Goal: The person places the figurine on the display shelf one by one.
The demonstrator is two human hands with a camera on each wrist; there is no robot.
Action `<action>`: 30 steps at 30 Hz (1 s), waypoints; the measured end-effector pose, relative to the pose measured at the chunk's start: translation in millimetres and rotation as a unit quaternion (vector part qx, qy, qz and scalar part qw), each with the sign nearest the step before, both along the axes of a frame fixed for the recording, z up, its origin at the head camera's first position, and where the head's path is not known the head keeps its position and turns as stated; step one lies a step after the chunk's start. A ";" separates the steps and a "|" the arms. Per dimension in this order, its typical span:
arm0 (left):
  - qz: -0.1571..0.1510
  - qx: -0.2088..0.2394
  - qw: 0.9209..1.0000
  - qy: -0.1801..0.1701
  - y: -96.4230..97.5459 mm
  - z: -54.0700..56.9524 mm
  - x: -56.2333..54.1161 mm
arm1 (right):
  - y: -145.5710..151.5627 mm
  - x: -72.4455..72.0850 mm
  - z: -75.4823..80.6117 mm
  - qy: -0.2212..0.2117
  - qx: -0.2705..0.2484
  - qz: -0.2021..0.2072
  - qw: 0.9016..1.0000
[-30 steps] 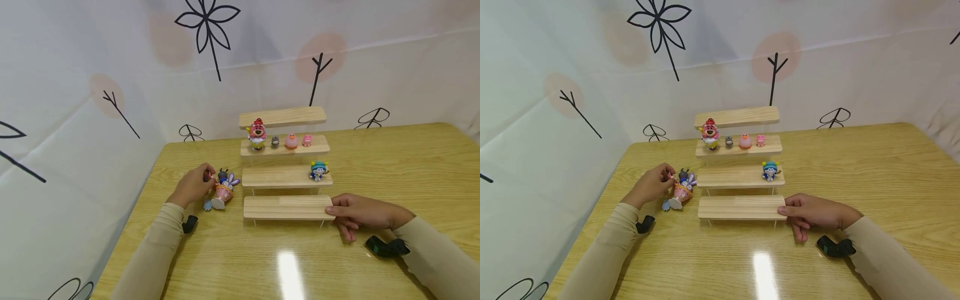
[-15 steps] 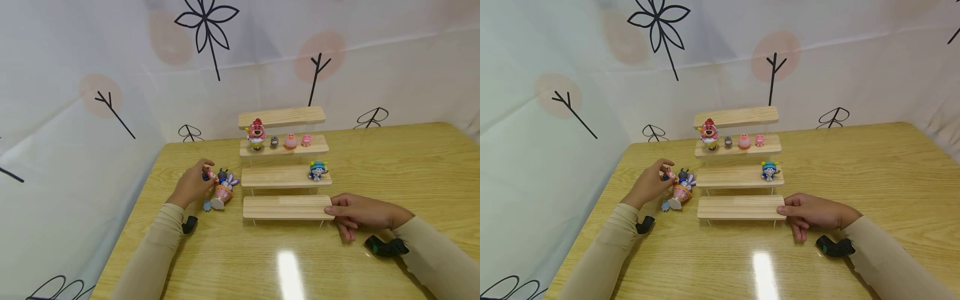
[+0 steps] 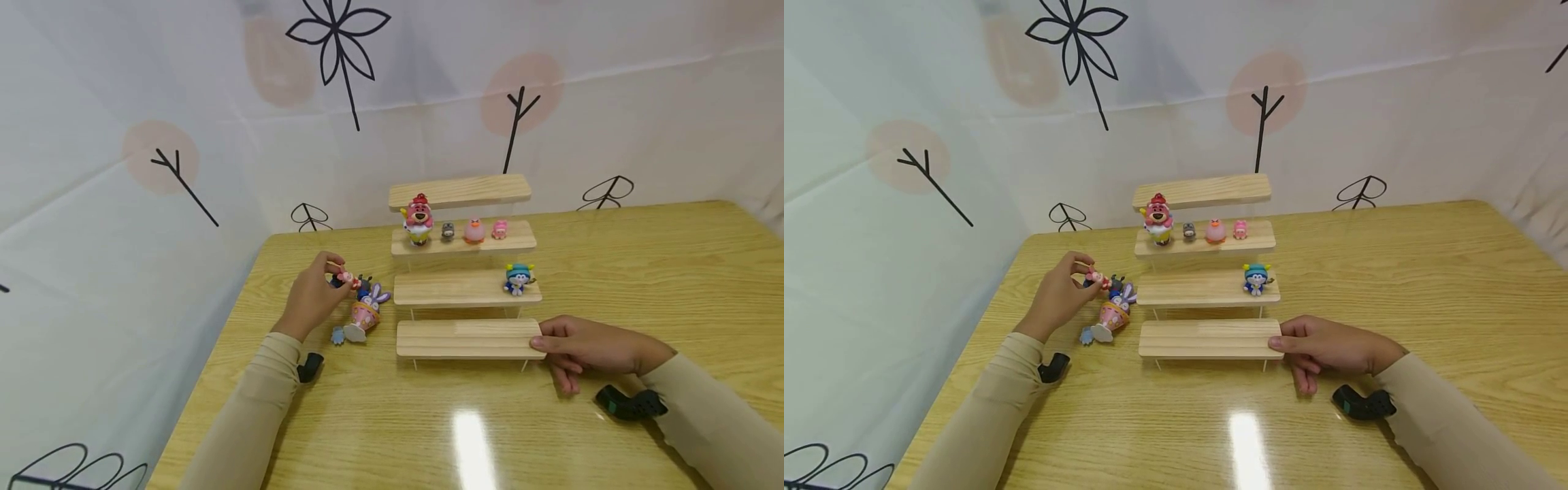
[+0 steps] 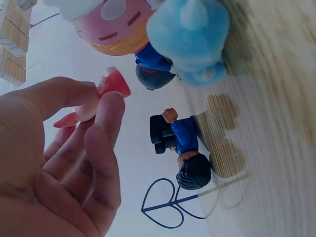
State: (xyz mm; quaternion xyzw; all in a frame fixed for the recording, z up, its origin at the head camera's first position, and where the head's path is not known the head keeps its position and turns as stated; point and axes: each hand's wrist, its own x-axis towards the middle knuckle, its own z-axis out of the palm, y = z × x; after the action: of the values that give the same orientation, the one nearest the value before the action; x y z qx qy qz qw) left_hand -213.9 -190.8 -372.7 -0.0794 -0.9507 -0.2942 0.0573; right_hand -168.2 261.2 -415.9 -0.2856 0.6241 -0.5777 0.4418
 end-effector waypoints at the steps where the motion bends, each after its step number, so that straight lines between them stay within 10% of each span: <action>1: 0.002 0.004 1.000 0.005 0.6 0.9 0.3 | 0.1 -0.1 0.5 0.002 0.003 -0.001 1.000; 30: -0.086 0.212 0.972 0.044 29.0 27.8 22.7 | 0.2 2.0 3.1 0.003 0.013 -0.010 1.000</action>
State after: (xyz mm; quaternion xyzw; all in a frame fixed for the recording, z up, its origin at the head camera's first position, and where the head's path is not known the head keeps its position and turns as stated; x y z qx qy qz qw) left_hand -191.1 -161.8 -344.9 -0.1596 -0.8528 -0.4892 0.0896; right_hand -166.2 261.4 -412.8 -0.2750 0.6360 -0.5729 0.4378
